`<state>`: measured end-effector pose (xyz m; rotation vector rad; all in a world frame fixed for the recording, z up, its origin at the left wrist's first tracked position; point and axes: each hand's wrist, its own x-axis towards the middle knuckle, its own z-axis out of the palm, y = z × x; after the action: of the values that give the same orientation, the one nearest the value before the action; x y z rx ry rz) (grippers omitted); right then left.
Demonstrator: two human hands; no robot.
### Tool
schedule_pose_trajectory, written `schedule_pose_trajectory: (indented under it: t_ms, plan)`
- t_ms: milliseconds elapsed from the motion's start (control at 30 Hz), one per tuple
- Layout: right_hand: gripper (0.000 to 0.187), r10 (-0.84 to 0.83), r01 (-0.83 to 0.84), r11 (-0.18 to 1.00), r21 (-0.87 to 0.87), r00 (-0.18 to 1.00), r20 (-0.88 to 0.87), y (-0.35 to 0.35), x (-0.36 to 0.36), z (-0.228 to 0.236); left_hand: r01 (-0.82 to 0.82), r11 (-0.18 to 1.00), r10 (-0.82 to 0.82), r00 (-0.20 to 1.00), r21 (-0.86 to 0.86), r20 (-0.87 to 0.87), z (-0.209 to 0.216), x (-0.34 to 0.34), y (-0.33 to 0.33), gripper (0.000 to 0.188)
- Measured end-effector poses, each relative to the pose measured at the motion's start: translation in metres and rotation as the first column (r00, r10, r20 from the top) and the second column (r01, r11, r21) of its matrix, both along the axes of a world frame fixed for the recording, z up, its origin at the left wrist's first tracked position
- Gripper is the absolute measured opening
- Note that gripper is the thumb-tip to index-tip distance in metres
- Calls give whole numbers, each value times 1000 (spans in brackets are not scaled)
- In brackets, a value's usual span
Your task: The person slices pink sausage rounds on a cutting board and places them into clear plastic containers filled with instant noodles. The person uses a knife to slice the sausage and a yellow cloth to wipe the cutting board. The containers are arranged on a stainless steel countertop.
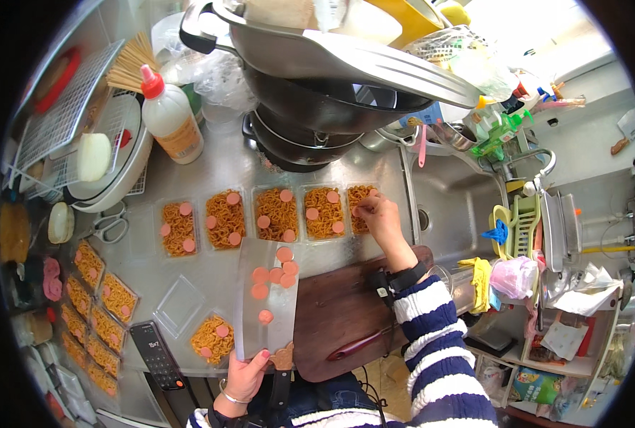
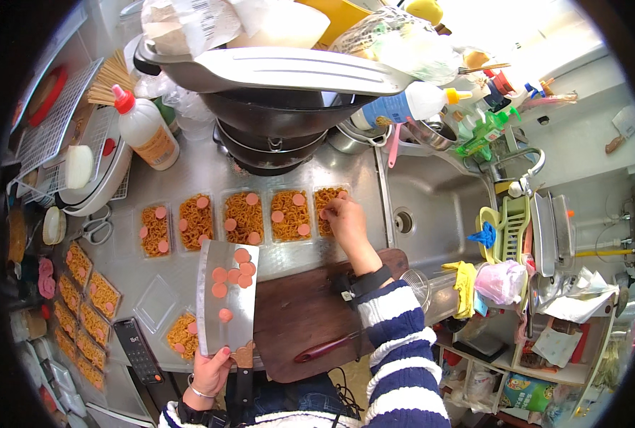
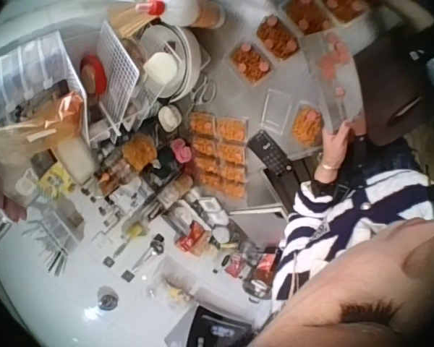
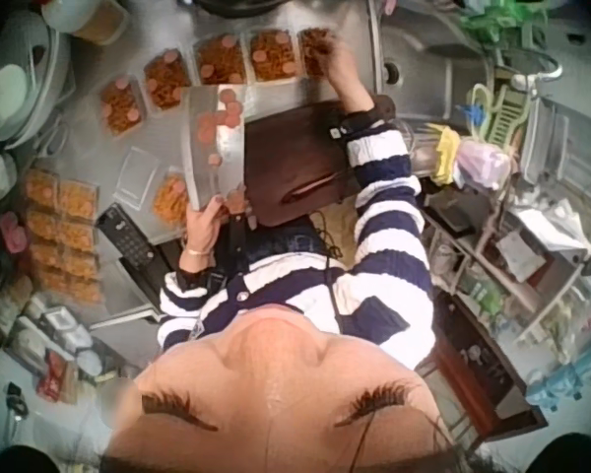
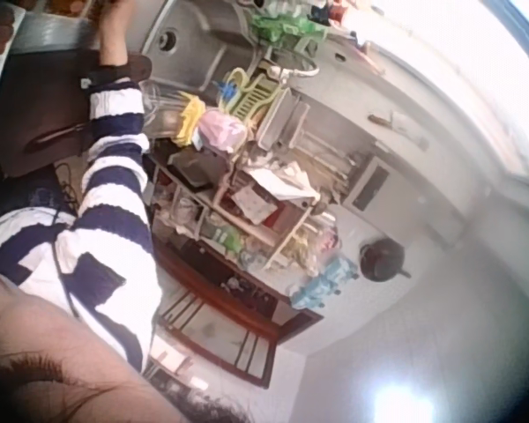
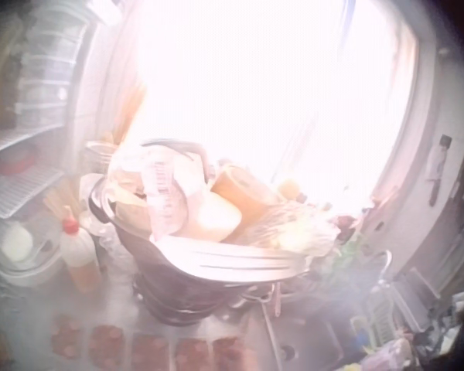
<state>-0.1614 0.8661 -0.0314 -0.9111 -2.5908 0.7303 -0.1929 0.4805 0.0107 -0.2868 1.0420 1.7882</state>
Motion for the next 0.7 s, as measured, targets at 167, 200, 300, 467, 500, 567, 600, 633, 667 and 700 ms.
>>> schedule_pose_trajectory:
  t_ms: [167, 200, 300, 467, 500, 567, 600, 633, 667, 700]
  plan:
    - [20, -44, 49, 997, 53, 994, -96, -9, 3, 18, -39, 999, 36, 998, 37, 60, -2, -2, -10, 30]
    - [22, -69, 72, 997, 26, 991, -116, -11, 5, 26, -50, 998, 47, 997, 43, 68, -3, -3, -13, 31]
    - [27, -81, 79, 997, -18, 974, -213, -25, 10, 57, -86, 992, 78, 993, 91, 85, -4, -9, -20, 34]
    - [26, -26, 5, 995, -103, 978, -207, -94, 12, 108, -123, 979, 112, 991, 164, 76, 9, -15, -39, 41]
    - [25, 46, -72, 991, -109, 972, -231, -114, 9, 113, -113, 978, 104, 993, 175, 59, 12, -17, -42, 44]
    - [24, 112, -159, 968, -196, 967, -228, -154, 6, 121, -46, 988, 46, 999, 148, 5, 17, -19, -46, 49]
    - [28, 184, -239, 949, -207, 950, -254, -171, 0, 123, -32, 981, 38, 999, 192, -29, 20, -19, -49, 49]
    - [30, 320, -360, 928, -99, 903, -287, -186, -6, 124, -22, 978, 32, 998, 205, -46, 23, -17, -52, 49]
    - [35, 384, -417, 907, -56, 875, -294, -200, -12, 124, -19, 973, 33, 998, 228, -57, 25, -15, -55, 49]
    - [41, 408, -456, 883, -107, 861, -305, -213, -20, 123, -5, 976, 20, 998, 216, -67, 27, -13, -58, 48]
